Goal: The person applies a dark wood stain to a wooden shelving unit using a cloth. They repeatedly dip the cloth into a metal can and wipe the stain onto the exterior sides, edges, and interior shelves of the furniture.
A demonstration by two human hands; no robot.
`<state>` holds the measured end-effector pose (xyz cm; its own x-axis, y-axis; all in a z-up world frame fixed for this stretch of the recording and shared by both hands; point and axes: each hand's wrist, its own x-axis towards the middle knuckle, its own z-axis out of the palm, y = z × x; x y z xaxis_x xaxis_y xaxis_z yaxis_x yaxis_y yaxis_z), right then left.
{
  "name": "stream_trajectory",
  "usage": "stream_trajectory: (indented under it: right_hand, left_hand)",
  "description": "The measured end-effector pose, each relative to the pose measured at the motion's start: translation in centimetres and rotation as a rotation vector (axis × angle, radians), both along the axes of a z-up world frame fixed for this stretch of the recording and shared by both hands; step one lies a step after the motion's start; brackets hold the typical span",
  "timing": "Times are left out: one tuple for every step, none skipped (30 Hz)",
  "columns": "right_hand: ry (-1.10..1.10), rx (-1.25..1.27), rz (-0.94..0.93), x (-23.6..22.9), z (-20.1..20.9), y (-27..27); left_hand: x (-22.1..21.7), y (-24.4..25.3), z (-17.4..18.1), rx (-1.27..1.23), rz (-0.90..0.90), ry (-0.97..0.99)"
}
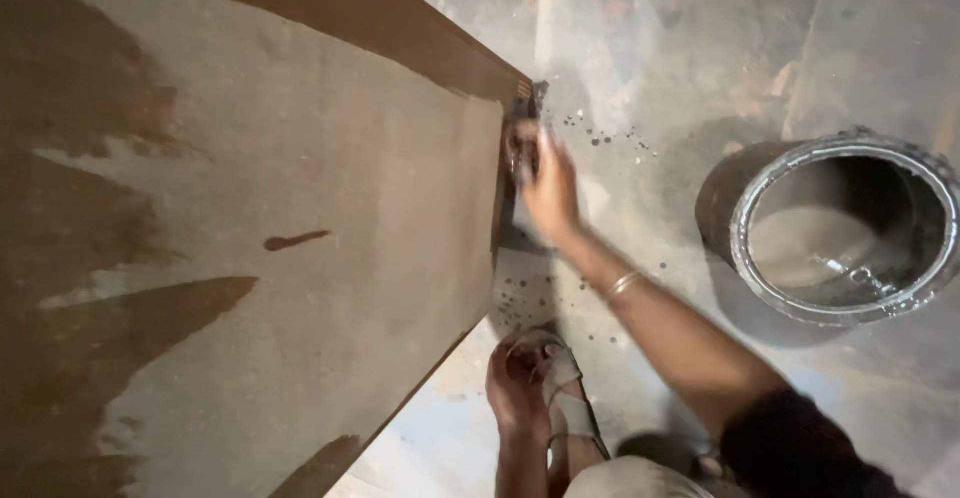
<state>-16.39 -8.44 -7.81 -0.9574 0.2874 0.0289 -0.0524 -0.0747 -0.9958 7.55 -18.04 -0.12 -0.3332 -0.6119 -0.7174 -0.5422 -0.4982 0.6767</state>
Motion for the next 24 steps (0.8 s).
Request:
stream_trajectory:
  right_hand:
    - [-0.032,-0.125,0.016,-1.9,-1.0,0.9]
    - [-0.058,-0.252,0.038,-3.4,-1.6,1.6]
    - [-0.123,-0.41,0.059,-4.0,-2.1,2.4]
    - [-0.187,-0.569,0.077,-4.4,-2.8,3.2]
    - [-0.252,-0.727,0.096,-4.4,-3.2,3.5]
    - [-0.393,-0.856,0.163,-3.9,-3.6,3.6]
    - [-0.537,-0.982,0.23,-2.8,-4.0,3.7]
    - [-0.684,-1.107,0.298,-1.1,-4.4,3.3]
    - [-0.544,-1.183,0.364,0.4,-4.5,1.8]
    - [-0.41,-1.26,0.437,2.5,-4.5,0.3]
    - [-0.171,-1.697,0.628,5.7,-4.3,-1.1]
    - [0.117,-2.118,0.806,8.9,-3.9,-2.4]
    - [-0.365,-1.675,0.722,12.2,-3.1,-3.7]
    - [-0.751,-1.173,0.577,15.1,-2.4,-4.9]
    - [-0.528,-1.004,0.601,16.4,-2.5,-5.4]
    - [-0.314,-0.83,0.61,16.9,-2.7,-6.3]
    - [-0.106,-0.651,0.607,16.9,-2.7,-7.3]
    - [-0.063,-0.688,0.63,16.8,-3.5,-6.5]
    - [-0.019,-0.726,0.652,15.5,-4.7,-5.4]
    - [-0.197,-0.756,0.58,13.1,-5.5,-5.2]
    - [-0.373,-0.781,0.504,10.4,-6.2,-4.8]
    - [-0.332,-0.836,0.462,7.7,-6.8,-4.3]
    - [-0.29,-0.89,0.419,6.2,-6.8,-3.7]
    - [-0.288,-0.893,0.413,5.7,-6.3,-3.5]
  left_hand:
    - [-0.3,0.5,0.3,0.029,-0.043,0.008]
    - [-0.6,0.9,0.8,0.038,-0.073,0.037]
    - [-0.7,1.4,1.4,0.046,-0.102,0.066]
    - [-0.8,1.8,1.9,0.054,-0.136,0.097]
    - [-0.7,2.1,2.4,0.042,-0.141,0.096]
    - [-0.8,1.8,2.7,0.032,-0.145,0.096]
    - [-0.7,1.3,2.9,0.022,-0.149,0.096]
    - [-0.4,0.8,2.8,0.031,-0.121,0.094]
    - [-0.1,0.1,2.5,0.04,-0.093,0.091]
    - [0.9,-0.3,2.5,0.043,-0.051,0.084]
    - [1.8,-0.8,2.5,0.042,0.006,0.08]
    - [2.0,-1.4,2.6,0.041,0.055,0.078]
    - [2.3,-1.6,2.8,0.04,0.104,0.077]
    - [2.4,-1.8,3.1,0.011,0.123,0.095]
    - [2.6,-1.8,3.3,-0.019,0.142,0.114]
    - [2.7,-2.4,3.7,-0.048,0.16,0.127]
    - [2.2,-3.6,4.1,-0.052,0.134,0.117]
    - [2.7,-3.5,3.9,-0.055,0.117,0.109]
    - [3.6,-2.9,3.6,-0.057,0.101,0.101]
    - [3.4,-3.0,3.1,-0.027,0.103,0.107]
    - [3.2,-3.1,2.6,0.004,0.104,0.112]
    - [3.2,-3.3,2.4,0.03,0.108,0.117]
    - [3.2,-3.3,2.3,0.035,0.119,0.109]
    - [3.0,-3.2,2.3,0.037,0.129,0.103]
